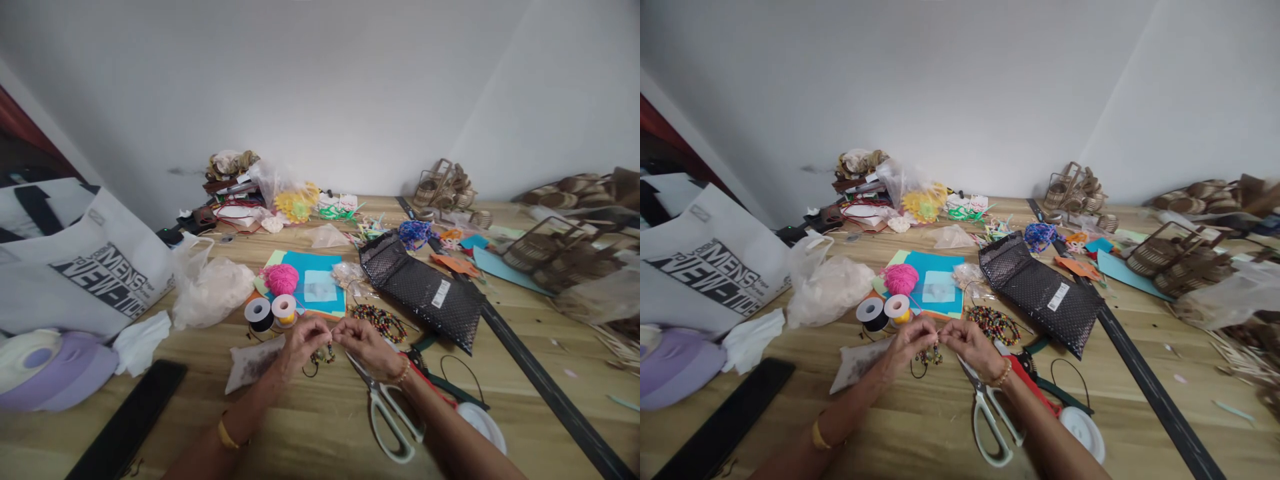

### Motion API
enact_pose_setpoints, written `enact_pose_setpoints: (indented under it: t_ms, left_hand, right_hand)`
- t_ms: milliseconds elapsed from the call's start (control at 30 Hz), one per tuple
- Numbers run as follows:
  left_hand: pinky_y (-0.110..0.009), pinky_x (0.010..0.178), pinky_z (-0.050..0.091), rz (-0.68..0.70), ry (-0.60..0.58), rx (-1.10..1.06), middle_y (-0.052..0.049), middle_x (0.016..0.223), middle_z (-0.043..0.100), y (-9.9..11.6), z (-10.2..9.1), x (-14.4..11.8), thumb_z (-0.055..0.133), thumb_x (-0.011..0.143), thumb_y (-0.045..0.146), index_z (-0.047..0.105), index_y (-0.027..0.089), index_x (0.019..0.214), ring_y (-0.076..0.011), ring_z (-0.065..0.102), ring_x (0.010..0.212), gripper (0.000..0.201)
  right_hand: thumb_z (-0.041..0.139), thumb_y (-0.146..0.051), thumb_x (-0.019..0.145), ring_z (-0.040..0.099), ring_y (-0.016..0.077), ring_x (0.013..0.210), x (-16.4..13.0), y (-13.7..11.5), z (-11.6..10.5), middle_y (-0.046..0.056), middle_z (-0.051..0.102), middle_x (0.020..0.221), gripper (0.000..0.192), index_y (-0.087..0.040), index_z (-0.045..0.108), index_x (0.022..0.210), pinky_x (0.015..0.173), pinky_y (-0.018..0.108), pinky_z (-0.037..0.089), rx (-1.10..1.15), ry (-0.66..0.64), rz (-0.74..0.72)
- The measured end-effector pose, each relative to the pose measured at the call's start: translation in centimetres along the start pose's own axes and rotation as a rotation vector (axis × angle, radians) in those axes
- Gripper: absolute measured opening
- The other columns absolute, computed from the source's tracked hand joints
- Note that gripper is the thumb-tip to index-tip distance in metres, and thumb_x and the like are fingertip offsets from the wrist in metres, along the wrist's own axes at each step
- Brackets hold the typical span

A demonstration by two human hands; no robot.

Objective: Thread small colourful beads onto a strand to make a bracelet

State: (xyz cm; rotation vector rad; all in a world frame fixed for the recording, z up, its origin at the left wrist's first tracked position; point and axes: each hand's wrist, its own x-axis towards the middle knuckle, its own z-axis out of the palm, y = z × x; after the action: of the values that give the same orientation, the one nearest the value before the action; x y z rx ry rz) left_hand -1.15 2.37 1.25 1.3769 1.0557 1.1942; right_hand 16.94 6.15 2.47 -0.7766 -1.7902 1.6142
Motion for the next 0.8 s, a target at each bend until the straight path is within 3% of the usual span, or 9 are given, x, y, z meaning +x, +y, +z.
enact_pose_setpoints:
  t_ms: [167,400,600,800]
  left_hand:
    - [-0.027,0.067,0.042,0.049,0.006,0.117,-0.002,0.072,0.056,0.5,-0.3,0.2,0.064,0.08,0.039,0.058,0.016,0.068,-0.0149,0.052,0.07,0.027]
    - [-0.031,0.077,0.044,0.207,0.033,0.465,-0.003,0.076,0.058,0.8,-0.4,0.1,0.059,0.083,0.023,0.059,0.017,0.07,-0.019,0.057,0.081,0.013]
    - [-0.03,0.075,0.046,0.268,0.021,0.669,-0.003,0.081,0.06,0.6,-0.4,0.0,0.061,0.083,0.015,0.06,0.018,0.073,-0.0186,0.058,0.082,0.011]
    - [-0.03,0.074,0.046,0.269,-0.055,0.847,-0.003,0.081,0.061,1.5,-0.3,-0.4,0.058,0.085,0.014,0.06,0.018,0.074,-0.0187,0.057,0.081,0.013]
  right_hand:
    - [0.059,-0.05,0.087,0.042,0.0111,0.061,0.0,0.2,-0.5,-0.002,0.051,0.067,0.036,-0.015,0.058,0.078,0.058,0.023,0.033,-0.136,0.005,-0.048]
    - [0.052,-0.03,0.091,0.04,0.0108,0.059,-0.4,-0.6,-0.9,-0.002,0.049,0.065,0.02,-0.015,0.059,0.079,0.057,0.023,0.032,-0.449,0.06,-0.126]
    - [0.05,-0.024,0.091,0.044,0.0114,0.059,-0.6,-1.1,-0.7,-0.001,0.053,0.067,0.017,-0.016,0.058,0.08,0.058,0.023,0.033,-0.6,0.08,-0.201]
    - [0.046,-0.026,0.098,0.055,0.0151,0.073,-0.6,-1.4,-0.2,0.004,0.06,0.079,0.021,-0.017,0.056,0.082,0.068,0.025,0.041,-0.692,0.032,-0.335]
